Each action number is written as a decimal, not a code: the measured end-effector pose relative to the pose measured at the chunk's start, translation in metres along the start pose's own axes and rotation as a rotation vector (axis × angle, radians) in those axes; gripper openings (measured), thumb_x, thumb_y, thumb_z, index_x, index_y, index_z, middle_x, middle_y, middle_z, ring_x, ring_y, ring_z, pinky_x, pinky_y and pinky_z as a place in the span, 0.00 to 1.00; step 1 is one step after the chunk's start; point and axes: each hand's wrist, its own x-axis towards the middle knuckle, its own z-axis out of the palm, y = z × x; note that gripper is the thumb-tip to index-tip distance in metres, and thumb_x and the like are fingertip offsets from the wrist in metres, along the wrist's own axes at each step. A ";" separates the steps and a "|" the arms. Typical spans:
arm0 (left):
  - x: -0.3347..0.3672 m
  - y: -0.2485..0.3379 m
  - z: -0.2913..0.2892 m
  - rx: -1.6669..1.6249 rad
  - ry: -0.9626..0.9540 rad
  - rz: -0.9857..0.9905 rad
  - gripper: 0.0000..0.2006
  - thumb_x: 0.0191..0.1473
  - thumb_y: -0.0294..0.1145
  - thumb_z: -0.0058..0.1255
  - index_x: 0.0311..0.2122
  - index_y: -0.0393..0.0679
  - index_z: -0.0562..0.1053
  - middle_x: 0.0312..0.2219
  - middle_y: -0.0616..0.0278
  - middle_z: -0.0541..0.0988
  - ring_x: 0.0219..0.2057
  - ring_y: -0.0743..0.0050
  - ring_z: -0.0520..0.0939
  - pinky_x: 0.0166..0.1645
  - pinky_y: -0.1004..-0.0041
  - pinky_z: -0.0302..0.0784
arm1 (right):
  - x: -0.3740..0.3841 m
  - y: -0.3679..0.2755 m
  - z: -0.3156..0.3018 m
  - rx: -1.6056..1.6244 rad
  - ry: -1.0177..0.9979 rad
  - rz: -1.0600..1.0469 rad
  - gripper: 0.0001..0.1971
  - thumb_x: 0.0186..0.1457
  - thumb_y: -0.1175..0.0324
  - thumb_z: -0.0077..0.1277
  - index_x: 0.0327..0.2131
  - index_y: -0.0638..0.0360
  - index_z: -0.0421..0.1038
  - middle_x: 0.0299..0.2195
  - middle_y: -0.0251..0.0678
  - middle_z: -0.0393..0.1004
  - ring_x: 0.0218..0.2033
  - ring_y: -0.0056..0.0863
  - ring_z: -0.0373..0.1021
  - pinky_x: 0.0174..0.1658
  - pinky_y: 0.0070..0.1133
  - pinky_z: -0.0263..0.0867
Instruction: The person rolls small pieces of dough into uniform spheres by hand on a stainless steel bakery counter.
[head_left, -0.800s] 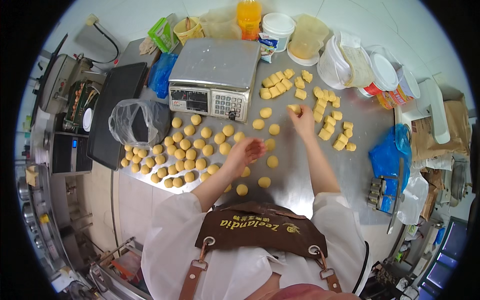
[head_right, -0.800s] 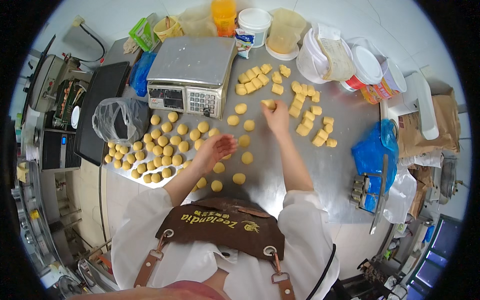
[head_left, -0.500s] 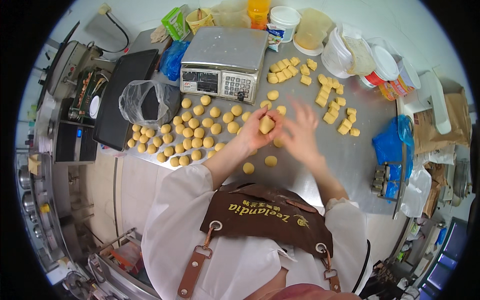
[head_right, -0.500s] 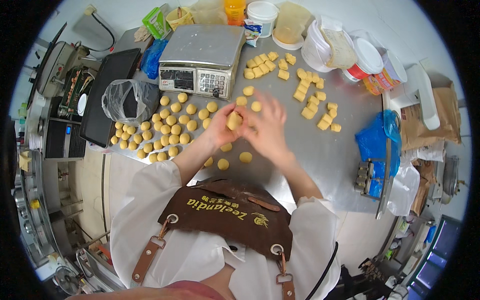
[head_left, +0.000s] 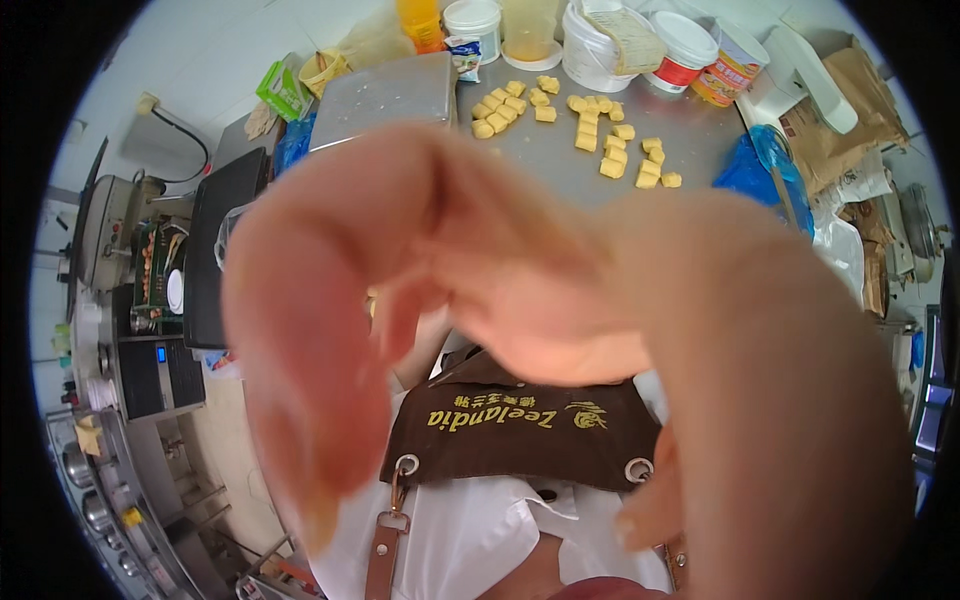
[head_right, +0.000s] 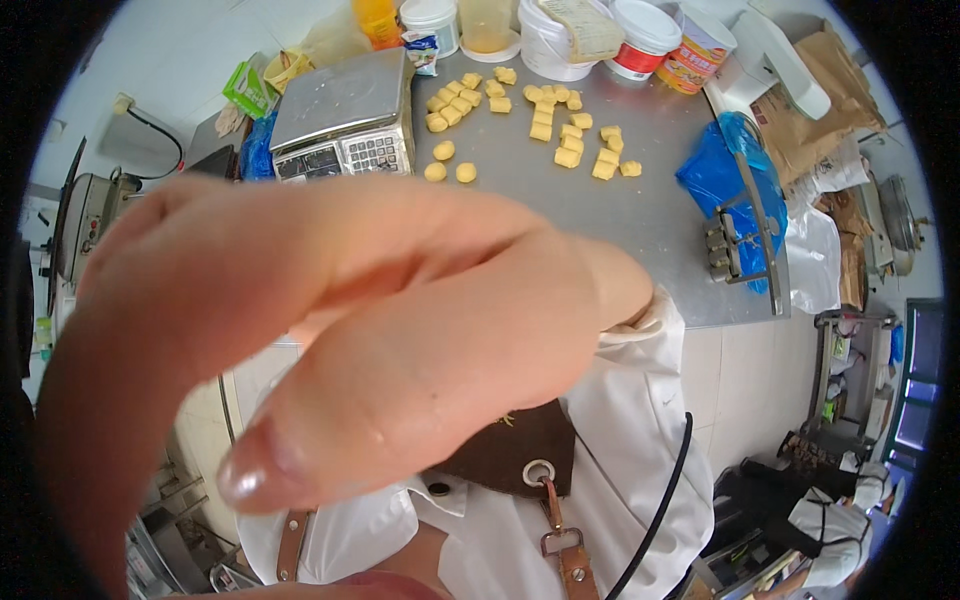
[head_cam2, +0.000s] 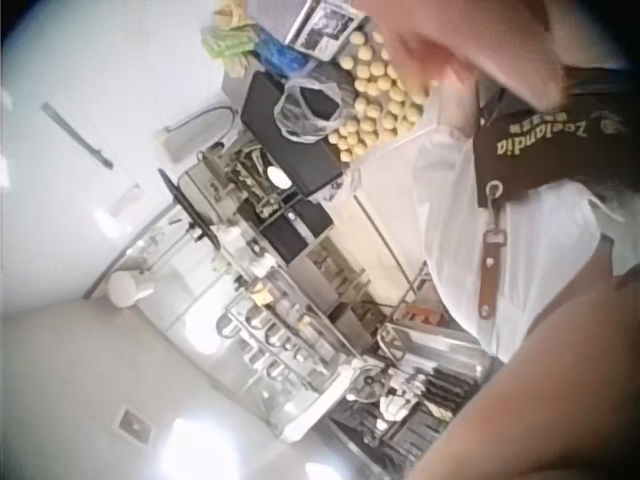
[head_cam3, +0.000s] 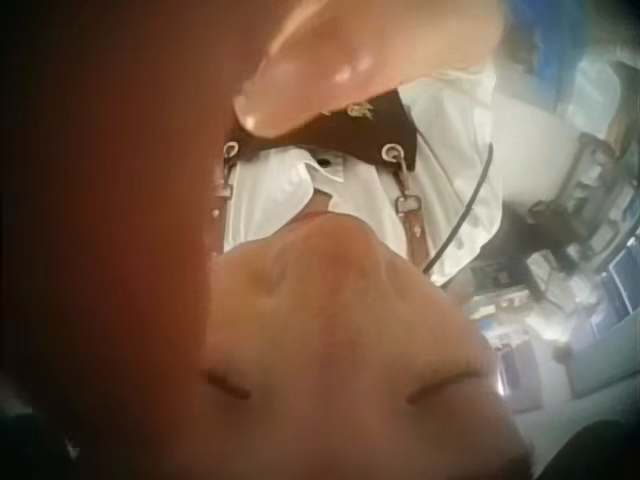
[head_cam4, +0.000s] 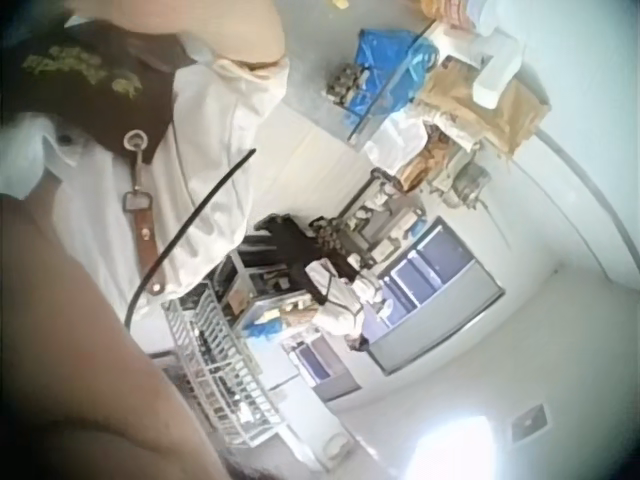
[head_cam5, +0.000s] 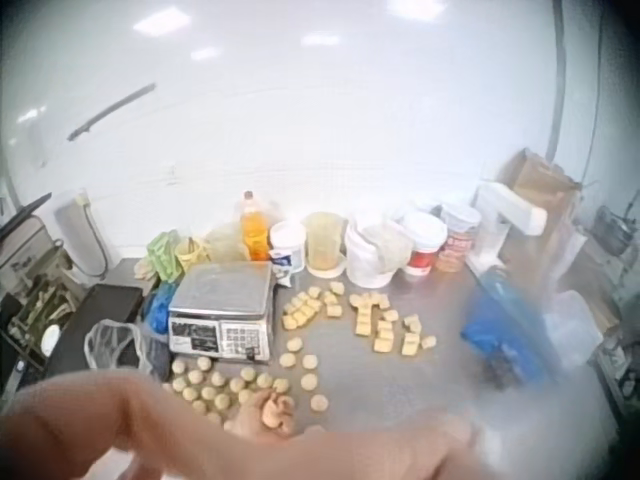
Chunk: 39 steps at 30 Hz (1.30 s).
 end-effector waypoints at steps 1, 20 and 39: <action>0.003 -0.004 0.003 0.004 -0.010 -0.028 0.11 0.61 0.37 0.47 0.28 0.45 0.68 0.25 0.67 0.74 0.24 0.76 0.74 0.25 0.79 0.71 | 0.003 0.008 0.006 0.039 -0.007 -0.015 0.18 0.55 0.63 0.53 0.48 0.62 0.74 0.54 0.41 0.70 0.59 0.41 0.60 0.60 0.35 0.55; -0.009 -0.063 0.020 0.086 0.027 -0.147 0.09 0.61 0.35 0.45 0.29 0.45 0.68 0.25 0.66 0.74 0.25 0.76 0.74 0.25 0.79 0.71 | 0.001 0.055 0.029 0.306 -0.111 -0.139 0.16 0.57 0.68 0.49 0.46 0.65 0.72 0.51 0.45 0.71 0.55 0.42 0.63 0.58 0.35 0.57; -0.006 -0.007 0.022 0.007 0.042 -0.005 0.10 0.60 0.37 0.46 0.28 0.47 0.67 0.23 0.68 0.72 0.24 0.77 0.72 0.23 0.80 0.69 | 0.008 0.068 0.031 0.393 -0.119 -0.122 0.13 0.59 0.72 0.45 0.45 0.68 0.71 0.49 0.49 0.72 0.52 0.43 0.66 0.57 0.34 0.59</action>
